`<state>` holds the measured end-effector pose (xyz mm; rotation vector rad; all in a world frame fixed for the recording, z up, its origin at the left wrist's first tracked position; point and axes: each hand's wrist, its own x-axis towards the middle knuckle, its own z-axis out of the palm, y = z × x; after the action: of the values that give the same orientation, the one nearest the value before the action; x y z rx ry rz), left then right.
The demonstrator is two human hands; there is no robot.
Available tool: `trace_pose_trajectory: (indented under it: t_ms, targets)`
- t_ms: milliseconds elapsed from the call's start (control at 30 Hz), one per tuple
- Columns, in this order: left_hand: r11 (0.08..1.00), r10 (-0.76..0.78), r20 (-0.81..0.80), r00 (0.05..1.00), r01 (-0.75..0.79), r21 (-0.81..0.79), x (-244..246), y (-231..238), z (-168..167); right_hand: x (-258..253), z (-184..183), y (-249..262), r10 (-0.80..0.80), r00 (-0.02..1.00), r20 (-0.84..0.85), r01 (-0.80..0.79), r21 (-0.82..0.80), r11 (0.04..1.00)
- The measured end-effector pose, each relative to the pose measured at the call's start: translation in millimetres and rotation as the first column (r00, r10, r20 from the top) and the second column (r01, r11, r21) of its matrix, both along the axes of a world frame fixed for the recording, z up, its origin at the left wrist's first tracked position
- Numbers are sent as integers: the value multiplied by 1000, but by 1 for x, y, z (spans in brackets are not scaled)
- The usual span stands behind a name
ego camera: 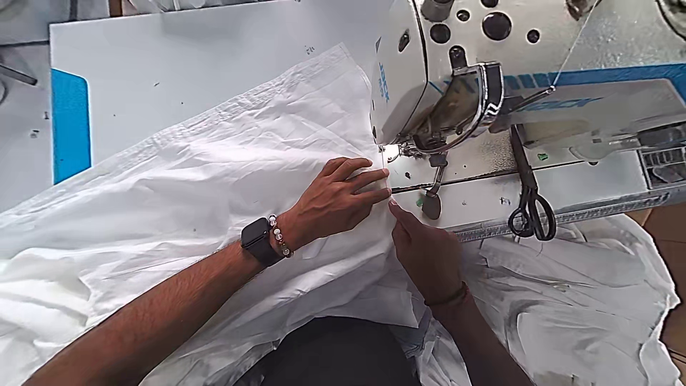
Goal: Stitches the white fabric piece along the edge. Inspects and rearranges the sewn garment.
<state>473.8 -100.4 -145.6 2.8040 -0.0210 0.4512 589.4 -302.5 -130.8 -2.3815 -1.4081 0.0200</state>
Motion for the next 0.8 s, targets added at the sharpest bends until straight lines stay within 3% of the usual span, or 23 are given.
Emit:
trace_pose_trajectory:
  t_ms: [300,467,600,700,800]
  targets:
    - [996,37,42,998,-40,78,19,37,1,19,8,37,-24,998,58,31,-112,993]
    - [985,-121,113,986,105,139,35,84,3,24,9,63,-45,996,75,53,-117,992]
    - [962,-178,63,982,161,221,45,106,15,20,8,77,-88,992,87,99,-134,986]
    - [949,149,-94,984,-115,294,30,51,41,16,-1,78,-132,988,85,138,-77,987]
    - [872,477,-261,839,-414,261,0,-27,34,11,-13,74,-202,977,74,196,80,977]
